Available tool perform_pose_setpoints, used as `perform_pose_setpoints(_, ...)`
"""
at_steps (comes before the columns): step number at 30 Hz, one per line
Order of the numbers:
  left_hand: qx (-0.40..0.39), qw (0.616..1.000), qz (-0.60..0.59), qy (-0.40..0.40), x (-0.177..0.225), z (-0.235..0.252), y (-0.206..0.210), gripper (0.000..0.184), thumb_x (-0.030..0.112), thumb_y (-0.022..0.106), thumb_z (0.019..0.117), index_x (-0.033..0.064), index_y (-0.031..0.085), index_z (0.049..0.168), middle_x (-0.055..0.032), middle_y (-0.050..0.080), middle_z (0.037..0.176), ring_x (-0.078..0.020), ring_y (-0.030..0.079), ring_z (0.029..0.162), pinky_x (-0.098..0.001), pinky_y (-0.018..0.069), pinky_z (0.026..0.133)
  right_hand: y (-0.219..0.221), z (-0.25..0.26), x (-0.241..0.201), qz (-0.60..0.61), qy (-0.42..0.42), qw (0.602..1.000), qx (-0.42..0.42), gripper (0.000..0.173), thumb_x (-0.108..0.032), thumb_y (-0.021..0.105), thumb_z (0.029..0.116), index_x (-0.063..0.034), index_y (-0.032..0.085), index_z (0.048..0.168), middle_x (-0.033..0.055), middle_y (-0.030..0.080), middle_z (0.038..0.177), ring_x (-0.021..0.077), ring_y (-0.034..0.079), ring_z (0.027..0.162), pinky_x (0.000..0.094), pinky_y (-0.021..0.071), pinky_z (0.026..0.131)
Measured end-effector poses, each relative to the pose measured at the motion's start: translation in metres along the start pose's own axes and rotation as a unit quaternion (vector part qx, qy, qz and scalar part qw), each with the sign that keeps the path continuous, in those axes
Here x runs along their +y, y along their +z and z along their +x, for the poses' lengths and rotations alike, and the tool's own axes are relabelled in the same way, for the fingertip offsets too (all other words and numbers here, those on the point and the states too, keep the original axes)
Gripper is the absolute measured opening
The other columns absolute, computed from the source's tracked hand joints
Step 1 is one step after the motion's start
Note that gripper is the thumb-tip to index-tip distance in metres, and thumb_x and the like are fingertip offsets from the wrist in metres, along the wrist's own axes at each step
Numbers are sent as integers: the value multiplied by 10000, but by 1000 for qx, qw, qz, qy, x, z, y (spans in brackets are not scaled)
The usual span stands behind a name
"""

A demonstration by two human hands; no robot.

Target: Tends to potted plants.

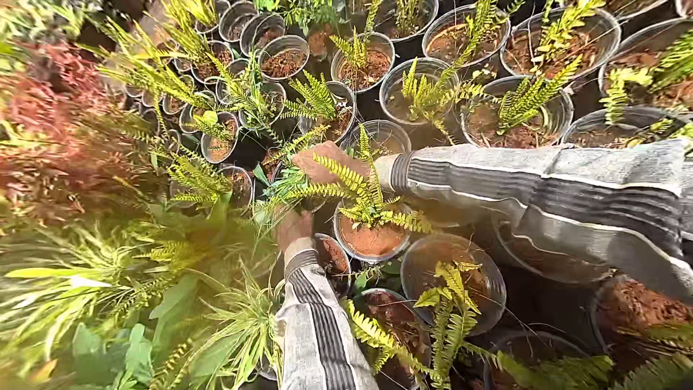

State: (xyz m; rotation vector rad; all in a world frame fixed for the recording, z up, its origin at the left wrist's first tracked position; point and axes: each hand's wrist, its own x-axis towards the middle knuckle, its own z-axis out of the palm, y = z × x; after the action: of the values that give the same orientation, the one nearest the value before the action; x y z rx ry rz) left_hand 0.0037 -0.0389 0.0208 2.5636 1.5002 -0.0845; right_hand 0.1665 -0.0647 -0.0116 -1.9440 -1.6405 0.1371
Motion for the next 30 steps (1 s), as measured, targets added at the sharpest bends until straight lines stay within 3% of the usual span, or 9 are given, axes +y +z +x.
perform_pose_setpoints(3, 139, 986, -84, 30, -7, -8, -14, 270, 174, 611, 992, -8, 729, 1150, -243, 666, 1294, -382, 593, 1286, -558, 399, 1120, 2, 0, 4, 23, 2, 1000, 21, 252, -161, 584, 1016, -79, 709, 1219, 159, 742, 1085, 358, 716, 1005, 581, 534, 878)
perform_pose_setpoints(6, 352, 898, -260, 57, -23, 18, -57, 230, 19, 562, 933, -56, 738, 1061, -182, 741, 1068, -212, 699, 1015, -358, 527, 937, 18, 1, 14, 42, -17, 996, 71, 322, -158, 655, 960, -79, 704, 1268, 151, 750, 1134, 354, 721, 1019, 579, 541, 874)
perform_pose_setpoints(9, 190, 880, -431, 67, -36, 71, -85, 220, -53, 472, 933, -48, 633, 1082, -71, 679, 961, -69, 660, 757, -261, 583, 699, 0, -1, 2, 75, 84, 993, 21, 304, -137, 536, 1037, -93, 673, 1305, 164, 729, 1188, 375, 701, 1076, 605, 522, 875)
perform_pose_setpoints(11, 18, 920, -378, 104, -42, 107, -79, 254, -102, 473, 964, -72, 632, 1160, -153, 682, 1064, -174, 692, 893, -354, 594, 829, -4, 2, -2, 80, 106, 991, 8, 322, -136, 505, 1055, -97, 668, 1329, 172, 722, 1218, 392, 696, 1092, 621, 517, 881)
perform_pose_setpoints(14, -123, 972, -151, 134, -28, 125, -62, 364, -31, 512, 1004, -74, 565, 1362, -305, 601, 1328, -401, 566, 1268, -554, 410, 1089, -2, 4, -3, 76, 116, 990, 1, 328, -163, 493, 1067, -92, 666, 1336, 178, 719, 1223, 402, 693, 1095, 626, 514, 895)
perform_pose_setpoints(17, -191, 976, -59, 84, -20, 126, -47, 459, 13, 471, 1061, -94, 392, 1500, -356, 442, 1499, -478, 416, 1425, -559, 304, 1187, -1, 7, -4, 69, 129, 989, -13, 338, -182, 467, 1085, -84, 654, 1349, 187, 712, 1233, 401, 687, 1116, 610, 513, 894)
perform_pose_setpoints(21, -222, 965, -130, 53, -22, 125, -48, 463, -10, 413, 1080, -104, 339, 1528, -349, 405, 1529, -434, 395, 1443, -483, 291, 1202, 3, 7, 0, 51, 120, 991, 17, 320, -181, 468, 1084, -83, 674, 1308, 171, 725, 1193, 385, 699, 1074, 589, 528, 848)
perform_pose_setpoints(24, -250, 964, -16, 85, -21, 132, -51, 429, 18, 352, 1104, -149, 351, 1499, -350, 381, 1551, -442, 325, 1491, -478, 217, 1232, 8, 6, 0, 74, 121, 989, 51, 345, -182, 456, 1083, -91, 692, 1318, 158, 734, 1217, 372, 707, 1083, 585, 519, 864)
perform_pose_setpoints(30, -12, 974, -222, 52, -38, 121, -9, 371, 86, 482, 1081, -161, 539, 1352, -355, 544, 1399, -418, 513, 1357, -471, 358, 1164, 1, 7, -5, 91, 132, 987, 30, 342, -165, 439, 1091, -82, 680, 1319, 167, 730, 1209, 382, 704, 1082, 590, 523, 891)
